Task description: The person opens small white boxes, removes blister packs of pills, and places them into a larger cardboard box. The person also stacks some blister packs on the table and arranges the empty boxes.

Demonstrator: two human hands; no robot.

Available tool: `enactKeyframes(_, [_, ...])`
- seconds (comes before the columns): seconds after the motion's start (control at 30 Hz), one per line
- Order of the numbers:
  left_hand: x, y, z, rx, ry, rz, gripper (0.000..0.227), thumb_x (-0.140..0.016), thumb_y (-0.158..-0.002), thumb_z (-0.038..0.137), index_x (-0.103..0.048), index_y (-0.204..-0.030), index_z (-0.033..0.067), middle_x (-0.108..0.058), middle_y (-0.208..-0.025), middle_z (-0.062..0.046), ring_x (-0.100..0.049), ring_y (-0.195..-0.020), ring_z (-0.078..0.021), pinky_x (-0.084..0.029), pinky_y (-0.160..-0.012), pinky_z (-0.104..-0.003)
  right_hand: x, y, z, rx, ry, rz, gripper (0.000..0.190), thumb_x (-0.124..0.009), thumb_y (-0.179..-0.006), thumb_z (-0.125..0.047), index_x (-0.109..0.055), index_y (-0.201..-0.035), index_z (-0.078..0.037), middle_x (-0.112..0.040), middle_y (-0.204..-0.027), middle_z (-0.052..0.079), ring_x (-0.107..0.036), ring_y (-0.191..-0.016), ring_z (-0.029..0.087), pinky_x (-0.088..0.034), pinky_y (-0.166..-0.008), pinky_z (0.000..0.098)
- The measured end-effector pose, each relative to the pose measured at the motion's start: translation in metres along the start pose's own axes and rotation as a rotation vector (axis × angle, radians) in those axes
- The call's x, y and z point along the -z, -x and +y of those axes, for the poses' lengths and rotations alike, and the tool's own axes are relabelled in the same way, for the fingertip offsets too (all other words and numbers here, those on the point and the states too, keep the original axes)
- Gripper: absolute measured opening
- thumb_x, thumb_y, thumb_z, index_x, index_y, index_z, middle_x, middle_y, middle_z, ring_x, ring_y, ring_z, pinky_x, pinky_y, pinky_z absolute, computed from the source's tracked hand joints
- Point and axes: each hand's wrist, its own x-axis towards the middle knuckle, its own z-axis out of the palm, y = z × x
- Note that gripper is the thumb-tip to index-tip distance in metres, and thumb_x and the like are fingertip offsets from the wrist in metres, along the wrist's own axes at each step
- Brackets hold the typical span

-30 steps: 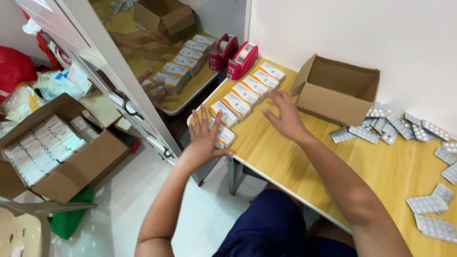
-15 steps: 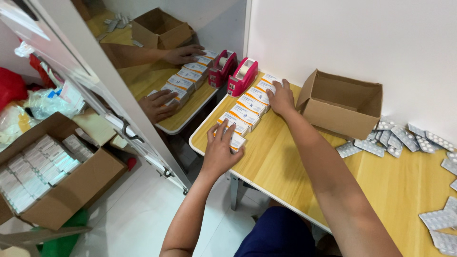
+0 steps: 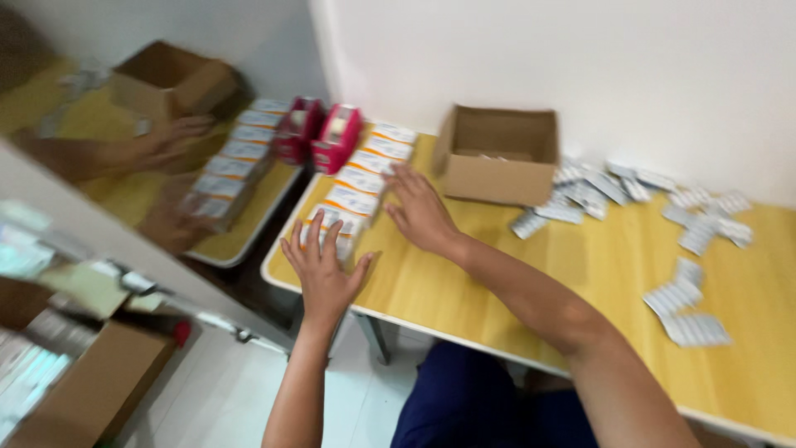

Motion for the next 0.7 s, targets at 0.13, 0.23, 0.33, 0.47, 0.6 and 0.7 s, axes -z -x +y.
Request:
enactKeyframes(0.13, [-0.015, -0.005, 0.066, -0.195, 0.231, -0.14, 0.061, -0.08, -0.085, 0.037, -0.06, -0.135, 0.0101, -0.05, -0.15, -0.013, -0.037, -0.145, -0.0416, -0.019, -0.12, -0.068, 0.093, 0.071, -0.005, 0.07, 0.018, -0.079, 0.048, -0.068, -0.095, -0.017, -0.057, -0.139, -0.002, -0.058, -0.139, 0.019, -0.052, -0.131, 0.038, -0.042, -0.111, 0.0477])
enactKeyframes(0.23, [-0.036, -0.017, 0.133, -0.387, 0.398, -0.265, 0.053, -0.078, -0.088, 0.032, -0.062, -0.133, 0.0104, -0.053, -0.147, -0.012, -0.041, -0.142, -0.0385, -0.024, -0.12, -0.064, 0.167, 0.13, 0.007, -0.002, 0.112, -0.04, 0.04, -0.07, -0.095, -0.017, -0.063, -0.133, -0.007, -0.063, -0.131, 0.016, -0.06, -0.123, 0.035, -0.049, -0.104, 0.0447])
enactKeyframes(0.33, [-0.054, -0.029, 0.209, -0.559, 0.541, -0.354, 0.05, -0.078, -0.089, 0.03, -0.062, -0.131, 0.008, -0.054, -0.146, -0.013, -0.043, -0.141, -0.0384, -0.028, -0.12, -0.061, 0.242, 0.19, 0.022, -0.133, 0.223, 0.036, 0.033, -0.072, -0.093, -0.015, -0.068, -0.126, -0.011, -0.066, -0.127, 0.012, -0.063, -0.118, 0.033, -0.053, -0.099, 0.043])
enactKeyframes(0.47, [-0.069, -0.005, 0.311, -0.736, 0.775, -0.469, 0.049, -0.078, -0.089, 0.029, -0.062, -0.13, 0.0072, -0.056, -0.144, -0.015, -0.047, -0.138, -0.0385, -0.035, -0.118, -0.055, 0.328, 0.308, 0.023, -0.327, 0.281, 0.233, 0.033, -0.073, -0.092, -0.008, -0.069, -0.125, -0.007, -0.068, -0.128, 0.014, -0.063, -0.118, 0.033, -0.053, -0.098, 0.042])
enactKeyframes(0.6, [-0.075, 0.061, 0.402, -0.856, 1.076, -0.705, 0.045, -0.077, -0.09, 0.026, -0.062, -0.128, 0.0077, -0.06, -0.142, -0.014, -0.053, -0.136, -0.0376, -0.043, -0.115, -0.049, 0.356, 0.452, 0.006, -0.541, 0.441, 0.57, 0.03, -0.071, -0.09, 0.002, -0.071, -0.119, -0.004, -0.07, -0.12, 0.015, -0.067, -0.111, 0.032, -0.053, -0.096, 0.0396])
enactKeyframes(0.7, [-0.092, 0.133, 0.458, -0.954, 1.211, -0.953, 0.044, -0.076, -0.09, 0.025, -0.063, -0.128, 0.0073, -0.061, -0.141, -0.014, -0.055, -0.134, -0.0376, -0.045, -0.114, -0.048, 0.336, 0.576, 0.002, -0.689, 0.494, 0.771, 0.021, -0.067, -0.097, 0.001, -0.071, -0.117, -0.003, -0.07, -0.117, 0.015, -0.067, -0.11, 0.029, -0.053, -0.096, 0.037])
